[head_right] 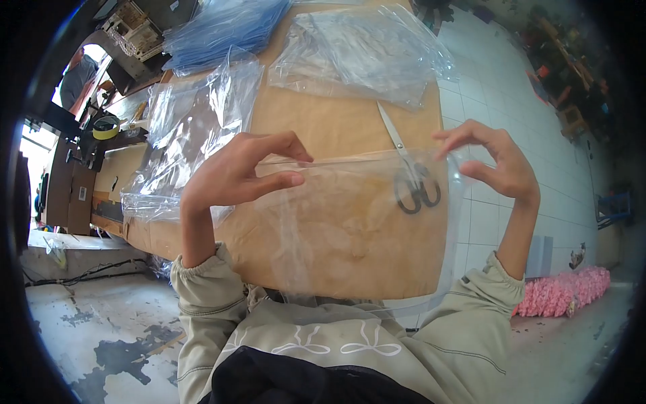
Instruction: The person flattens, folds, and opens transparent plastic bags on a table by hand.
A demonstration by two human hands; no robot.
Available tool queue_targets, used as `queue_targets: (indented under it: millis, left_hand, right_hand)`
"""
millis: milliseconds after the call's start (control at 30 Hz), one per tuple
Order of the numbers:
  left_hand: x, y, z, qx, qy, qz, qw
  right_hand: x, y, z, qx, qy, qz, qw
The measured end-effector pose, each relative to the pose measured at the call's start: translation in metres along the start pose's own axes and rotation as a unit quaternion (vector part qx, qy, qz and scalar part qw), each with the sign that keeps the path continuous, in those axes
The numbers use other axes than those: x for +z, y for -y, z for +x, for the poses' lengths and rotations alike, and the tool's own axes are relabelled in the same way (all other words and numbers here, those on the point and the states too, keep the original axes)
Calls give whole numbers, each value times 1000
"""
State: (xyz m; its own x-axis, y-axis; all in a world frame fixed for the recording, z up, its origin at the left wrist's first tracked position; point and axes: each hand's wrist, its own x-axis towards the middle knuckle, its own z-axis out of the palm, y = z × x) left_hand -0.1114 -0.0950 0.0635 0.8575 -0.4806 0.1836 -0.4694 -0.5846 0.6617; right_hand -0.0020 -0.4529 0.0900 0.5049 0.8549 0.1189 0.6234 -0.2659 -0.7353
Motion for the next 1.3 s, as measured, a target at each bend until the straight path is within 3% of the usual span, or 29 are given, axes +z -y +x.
queue_targets:
  millis: [67,167,267,367,467,567,600,667,800,833,933,967,1033,1067,1100,1200,1267,1300]
  left_hand:
    - [3,2,-6,-27,-1,-7,1000]
    - [7,4,-1,-29,-5,-20,999]
    - [12,-1,5,-46,-8,-48,998]
    - [4,-1,3,-80,48,-24,995]
    - [2,3,-6,-33,25,-52,998]
    - [-11,-4,-12,-110,40,-157,981]
    - [-7,0,-15,-73,-23,-225,971]
    - [13,15,-27,0,-146,-350,925]
    - [44,15,-26,-118,-161,-590,782]
    - [50,19,-25,-90,-151,-618,766]
    - [49,6,-22,-162,-156,-479,849]
    - [54,10,-22,-111,-185,-495,842]
    - [53,9,-19,-104,-182,-520,828]
    - [52,9,-18,-101,-180,-533,820]
    - [50,6,-15,-105,-180,-497,842]
    - [47,0,-4,-98,-174,-400,895]
    - [50,0,-1,-82,-156,-352,919]
    - [51,-1,-1,-77,-153,-346,923]
  right_hand:
    - [-1,-13,-8,-9,-16,36,999]
    - [15,-25,-14,93,-47,98,990]
    - [32,-34,-9,81,-67,56,993]
    - [27,-49,-12,122,-31,11,992]
    - [19,-63,-22,44,-78,117,989]
    - [24,-60,-17,19,-114,197,974]
    - [24,-60,-16,14,-150,246,957]
    - [29,-63,-14,4,-220,345,913]
    - [37,-82,-9,-47,-234,426,873]
    - [38,-82,-7,-50,-236,434,868]
    - [32,-85,-5,-37,-248,391,886]
    - [28,-86,-4,-29,-252,365,896]
    - [20,-81,9,71,-328,139,932]
    - [18,-75,15,120,-358,21,926]
    - [19,-65,21,168,-371,-225,885]
    - [38,7,41,17,-343,-180,922]
    - [66,44,46,-94,-254,-50,961]
    - [83,71,49,-101,-224,-29,969]
